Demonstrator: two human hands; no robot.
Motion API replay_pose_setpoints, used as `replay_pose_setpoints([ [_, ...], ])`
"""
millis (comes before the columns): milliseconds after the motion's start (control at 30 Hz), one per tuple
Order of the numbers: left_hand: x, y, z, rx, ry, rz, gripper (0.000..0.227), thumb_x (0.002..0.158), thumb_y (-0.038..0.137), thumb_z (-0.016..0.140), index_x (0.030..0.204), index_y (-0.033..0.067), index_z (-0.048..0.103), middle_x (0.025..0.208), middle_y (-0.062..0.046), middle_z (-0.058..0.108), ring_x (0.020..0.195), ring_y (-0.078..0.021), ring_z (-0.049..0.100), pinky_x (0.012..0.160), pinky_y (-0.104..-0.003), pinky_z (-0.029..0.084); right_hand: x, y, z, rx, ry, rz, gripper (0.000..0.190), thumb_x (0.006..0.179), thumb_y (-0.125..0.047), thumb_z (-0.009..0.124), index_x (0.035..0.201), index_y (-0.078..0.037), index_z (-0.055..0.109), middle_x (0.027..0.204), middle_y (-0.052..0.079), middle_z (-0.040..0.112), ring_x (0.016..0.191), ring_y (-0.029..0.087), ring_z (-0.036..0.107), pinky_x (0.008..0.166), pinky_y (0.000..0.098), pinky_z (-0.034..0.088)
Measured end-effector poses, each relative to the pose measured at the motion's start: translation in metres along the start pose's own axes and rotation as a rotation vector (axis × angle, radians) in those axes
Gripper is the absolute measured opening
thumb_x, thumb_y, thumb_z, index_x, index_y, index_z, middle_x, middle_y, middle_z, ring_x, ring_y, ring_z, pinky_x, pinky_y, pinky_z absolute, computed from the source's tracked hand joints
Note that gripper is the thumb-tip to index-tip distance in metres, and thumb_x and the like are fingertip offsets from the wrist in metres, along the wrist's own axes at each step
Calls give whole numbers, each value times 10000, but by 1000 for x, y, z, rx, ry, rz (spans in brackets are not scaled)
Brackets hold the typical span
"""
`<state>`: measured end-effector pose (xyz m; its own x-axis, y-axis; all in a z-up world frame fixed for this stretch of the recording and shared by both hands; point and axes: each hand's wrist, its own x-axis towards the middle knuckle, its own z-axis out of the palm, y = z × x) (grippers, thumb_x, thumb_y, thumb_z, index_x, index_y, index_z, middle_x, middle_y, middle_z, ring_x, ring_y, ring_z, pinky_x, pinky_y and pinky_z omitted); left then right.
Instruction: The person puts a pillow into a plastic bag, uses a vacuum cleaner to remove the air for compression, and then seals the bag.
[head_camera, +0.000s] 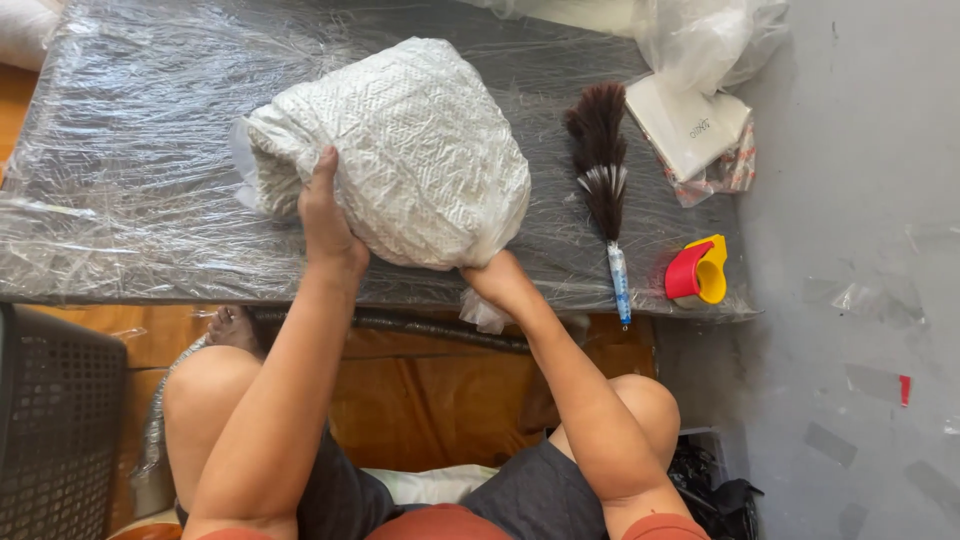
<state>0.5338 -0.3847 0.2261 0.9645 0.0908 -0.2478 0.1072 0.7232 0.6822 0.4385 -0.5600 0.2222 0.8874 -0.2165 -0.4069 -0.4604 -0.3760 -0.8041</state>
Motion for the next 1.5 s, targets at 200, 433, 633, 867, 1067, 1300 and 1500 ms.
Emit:
replay_pose_setpoints([
  [200, -98, 34, 71, 619, -240, 535, 805, 1050, 484, 602, 1547, -8, 203, 1520, -269, 340, 1422, -357, 407, 1193, -483, 341, -8, -8, -3, 173, 41, 10, 675, 788, -342, 785, 1353, -7, 631, 1232, 199, 691, 1140, 305, 653, 945, 476, 534],
  [433, -45, 4, 71, 1084, -913, 897, 588, 924, 282, 769, 1391, -34, 605, 1527, -345, 430, 1446, -536, 342, 1187, -571, 324, -17, -1, 3, 358, 68, 60, 681, 825, -383, 788, 1334, 30, 608, 1097, 198, 739, 969, 275, 737, 787, 465, 594],
  [633, -20, -40, 26, 1453, -333, 523, 774, 1022, 591, 601, 1411, -74, 526, 1549, -377, 331, 1502, -497, 251, 1206, -601, 224, 41, 57, 6, 833, 48, 270, 431, 725, -148, 840, 1082, 35, 681, 827, 117, 697, 697, 226, 690, 644, 394, 570],
  [867, -6, -24, 13, 665, 14, -147, 1231, 852, 710, 797, 1479, -101, 116, 1477, -463, 172, 1310, -649, 429, 821, -642, 609, 32, 21, -4, 849, 98, 185, 346, 736, -90, 822, 1032, 32, 690, 748, 114, 686, 633, 200, 699, 587, 358, 580],
  [1067, -1, -63, 17, 287, 149, -270, 919, 812, 409, 869, 1402, -105, 388, 1296, -307, 547, 1181, -419, 654, 890, -588, 599, 6, 2, -13, 549, 50, 116, 572, 758, -278, 857, 1194, 55, 692, 982, 100, 722, 888, 180, 694, 781, 358, 578],
  [1300, 19, -94, 5, 655, 155, -53, 800, 766, 549, 909, 1224, -7, 561, 1075, -202, 665, 1074, -335, 703, 875, -451, 598, 1, 40, -17, -436, 232, -50, 439, 899, -423, 694, 929, 15, 712, 830, 210, 739, 909, 386, 746, 736, 493, 589],
  [1500, -85, -25, 61, 315, 57, -312, 983, 926, 660, 523, 1447, -141, 291, 1462, -376, 398, 1366, -519, 470, 1056, -702, 417, -13, 23, -23, -412, 320, 7, 378, 871, -356, 640, 933, 15, 664, 901, 262, 733, 999, 425, 719, 844, 549, 574],
])
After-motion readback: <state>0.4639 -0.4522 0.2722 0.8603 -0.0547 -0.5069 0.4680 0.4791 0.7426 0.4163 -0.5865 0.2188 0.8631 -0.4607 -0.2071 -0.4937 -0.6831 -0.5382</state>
